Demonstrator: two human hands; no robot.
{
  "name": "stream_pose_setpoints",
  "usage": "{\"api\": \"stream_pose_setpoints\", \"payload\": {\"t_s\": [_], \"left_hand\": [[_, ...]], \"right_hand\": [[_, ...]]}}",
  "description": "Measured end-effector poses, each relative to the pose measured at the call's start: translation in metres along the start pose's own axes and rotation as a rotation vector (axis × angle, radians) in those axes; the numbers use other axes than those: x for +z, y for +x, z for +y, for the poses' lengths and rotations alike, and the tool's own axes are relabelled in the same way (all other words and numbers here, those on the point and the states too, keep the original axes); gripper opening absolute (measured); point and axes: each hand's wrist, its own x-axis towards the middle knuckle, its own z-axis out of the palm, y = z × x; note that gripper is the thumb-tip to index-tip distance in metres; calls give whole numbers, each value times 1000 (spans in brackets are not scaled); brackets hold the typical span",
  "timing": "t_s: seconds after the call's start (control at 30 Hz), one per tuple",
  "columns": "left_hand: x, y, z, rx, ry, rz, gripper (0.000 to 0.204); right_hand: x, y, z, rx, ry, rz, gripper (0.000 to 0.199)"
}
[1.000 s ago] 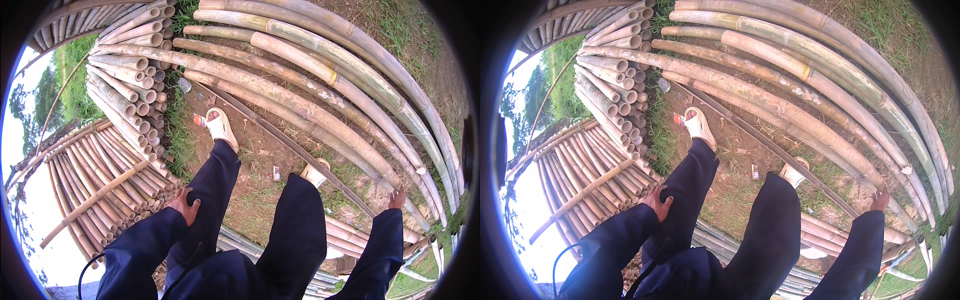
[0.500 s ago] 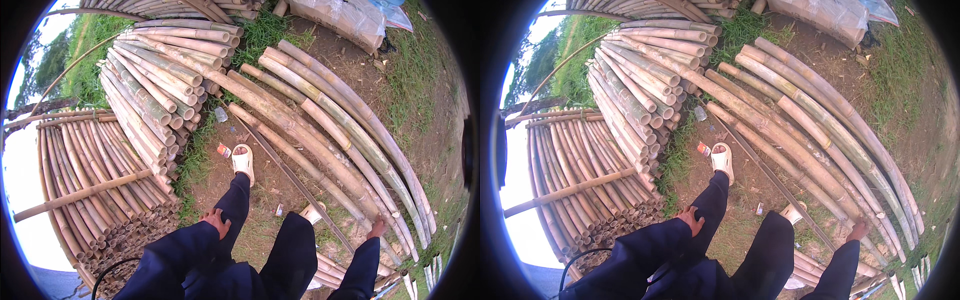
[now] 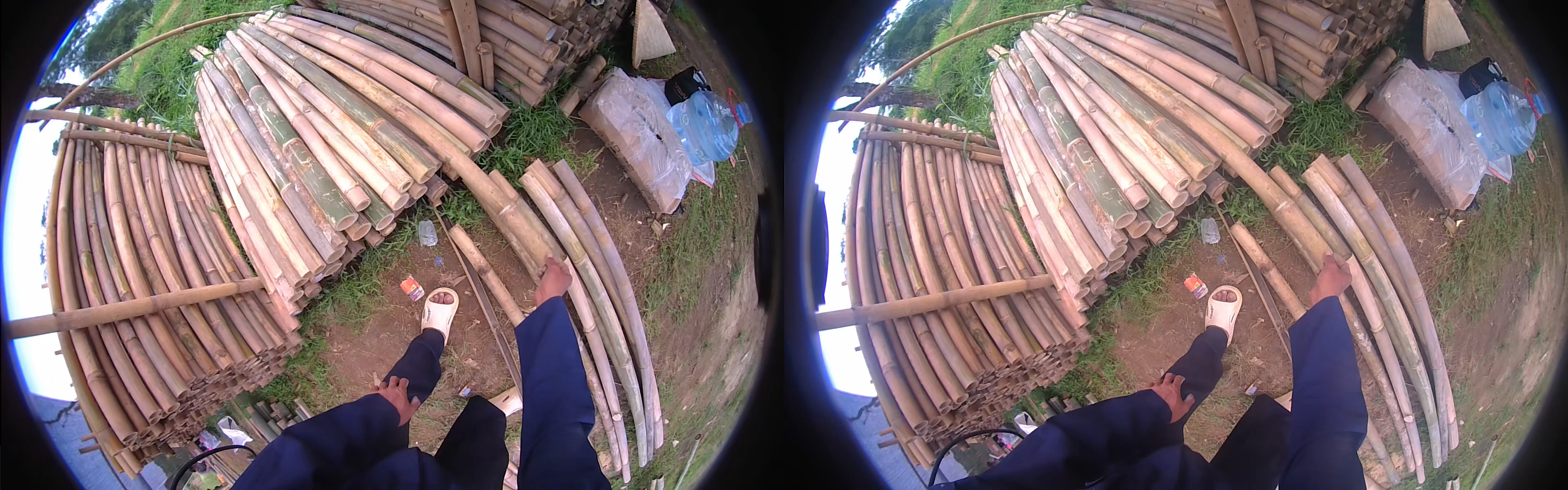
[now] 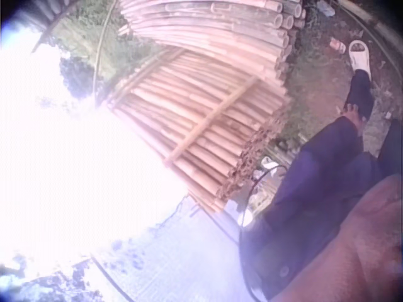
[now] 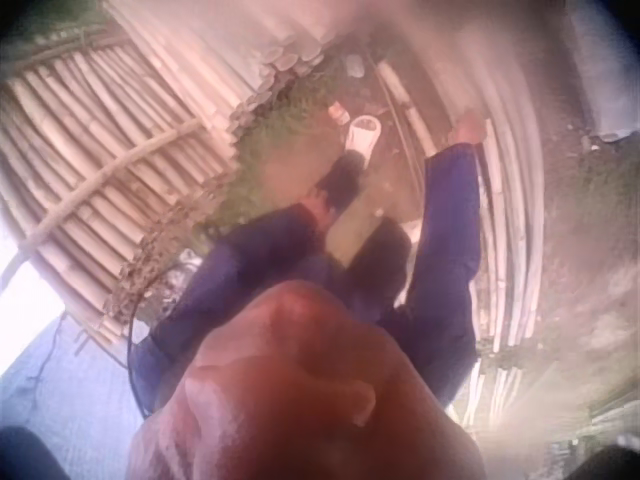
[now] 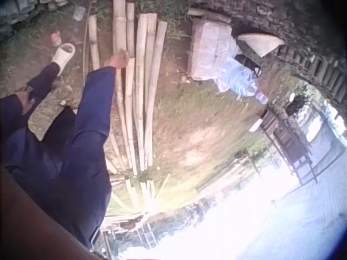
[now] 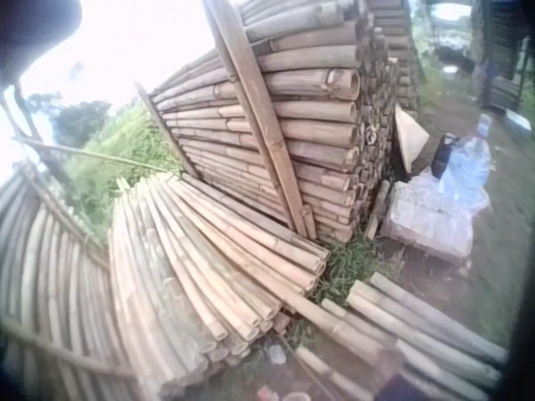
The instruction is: The person repeatedly picks up bamboo poles from a pile and places them onto a growing stack. The task involves handling the poles one at a time and arranging them in a neat pile.
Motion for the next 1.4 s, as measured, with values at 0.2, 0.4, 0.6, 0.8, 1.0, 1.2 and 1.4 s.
{"api": "stream_pose_setpoints", "payload": {"t_s": [0.2, 0.4, 0.6, 0.8, 1.0, 1.2, 1.4], "left_hand": [[-16, 13, -17, 49, -67, -80, 70], [-34, 22, -33, 59, -198, -50, 66], [-42, 28, -39, 42, -229, -49, 69], [-39, 28, -30, 5, -219, -43, 67], [-18, 18, -10, 25, -160, 5, 60], [9, 8, 6, 70, -90, 71, 57], [25, 0, 13, 43, 0, 117, 59]], "right_hand": [[172, -19, -22, 48, 120, -238, 13], [298, -44, -39, 122, 322, -538, 40], [307, -32, -52, 125, 214, -573, 52], [99, 30, 24, -65, -350, -348, 49], [-167, 18, 94, -101, -1525, -247, 79], [-276, 0, 177, -278, -1789, -418, 77], [-290, 37, 226, -264, -1815, -357, 49]]}}
